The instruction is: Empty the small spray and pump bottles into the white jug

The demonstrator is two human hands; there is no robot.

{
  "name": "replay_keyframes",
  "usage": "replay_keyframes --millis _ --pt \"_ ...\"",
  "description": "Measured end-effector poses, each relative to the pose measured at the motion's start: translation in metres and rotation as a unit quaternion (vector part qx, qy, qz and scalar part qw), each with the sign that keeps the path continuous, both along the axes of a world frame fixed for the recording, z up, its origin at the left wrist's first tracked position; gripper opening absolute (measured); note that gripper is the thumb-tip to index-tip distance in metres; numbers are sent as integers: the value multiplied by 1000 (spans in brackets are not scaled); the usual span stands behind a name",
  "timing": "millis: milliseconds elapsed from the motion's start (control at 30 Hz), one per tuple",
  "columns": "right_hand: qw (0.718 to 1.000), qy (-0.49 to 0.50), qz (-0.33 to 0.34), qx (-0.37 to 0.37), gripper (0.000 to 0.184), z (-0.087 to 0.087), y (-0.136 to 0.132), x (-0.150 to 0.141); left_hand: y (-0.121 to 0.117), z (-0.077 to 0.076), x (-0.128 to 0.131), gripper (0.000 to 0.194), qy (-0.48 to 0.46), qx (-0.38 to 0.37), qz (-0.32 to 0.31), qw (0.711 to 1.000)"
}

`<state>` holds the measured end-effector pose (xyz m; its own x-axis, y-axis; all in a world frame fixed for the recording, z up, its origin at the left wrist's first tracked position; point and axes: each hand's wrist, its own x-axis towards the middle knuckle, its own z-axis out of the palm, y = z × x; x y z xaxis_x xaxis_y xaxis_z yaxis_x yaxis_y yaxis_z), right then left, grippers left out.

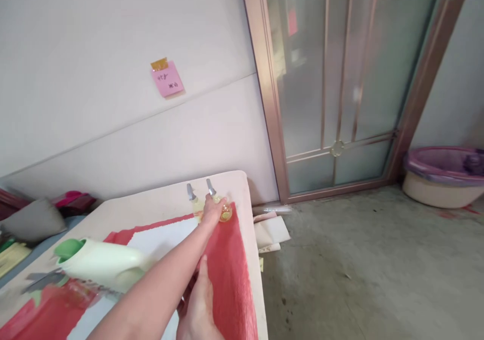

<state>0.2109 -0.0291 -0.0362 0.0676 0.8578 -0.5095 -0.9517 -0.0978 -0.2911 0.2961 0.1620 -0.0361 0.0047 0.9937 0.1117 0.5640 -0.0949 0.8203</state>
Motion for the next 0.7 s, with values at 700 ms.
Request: replay_keyframes --millis 700 --pt "960 52 162 220 44 27 -20 11 -212 66 -199 52 -354 103 140 919"
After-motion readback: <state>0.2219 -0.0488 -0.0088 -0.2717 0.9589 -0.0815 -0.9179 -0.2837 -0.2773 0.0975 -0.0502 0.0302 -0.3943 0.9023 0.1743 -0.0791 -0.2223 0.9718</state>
